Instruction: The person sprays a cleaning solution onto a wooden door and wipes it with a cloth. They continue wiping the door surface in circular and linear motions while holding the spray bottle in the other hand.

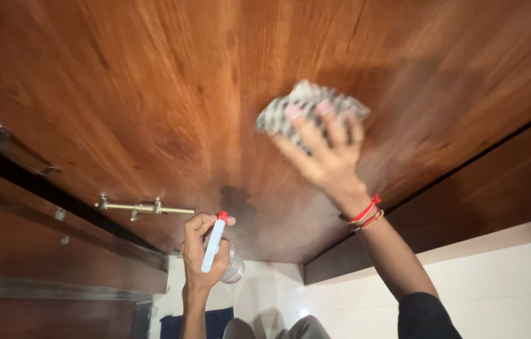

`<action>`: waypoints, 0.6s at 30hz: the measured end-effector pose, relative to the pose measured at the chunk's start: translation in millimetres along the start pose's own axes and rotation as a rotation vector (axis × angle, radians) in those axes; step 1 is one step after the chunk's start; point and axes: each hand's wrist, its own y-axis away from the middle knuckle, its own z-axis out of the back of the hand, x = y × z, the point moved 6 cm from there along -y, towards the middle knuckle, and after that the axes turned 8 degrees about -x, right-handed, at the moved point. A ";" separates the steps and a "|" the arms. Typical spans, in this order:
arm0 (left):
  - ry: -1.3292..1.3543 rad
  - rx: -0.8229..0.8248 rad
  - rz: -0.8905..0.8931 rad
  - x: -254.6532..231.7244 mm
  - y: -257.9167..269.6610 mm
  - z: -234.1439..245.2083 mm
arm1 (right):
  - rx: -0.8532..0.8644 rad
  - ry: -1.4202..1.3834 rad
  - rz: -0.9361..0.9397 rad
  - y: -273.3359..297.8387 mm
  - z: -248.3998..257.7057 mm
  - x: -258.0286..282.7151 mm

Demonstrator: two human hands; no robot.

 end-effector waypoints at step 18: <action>-0.045 -0.055 0.035 -108.3 -72.1 48.9 | -0.116 0.018 -0.117 -138.0 3.2 -37.3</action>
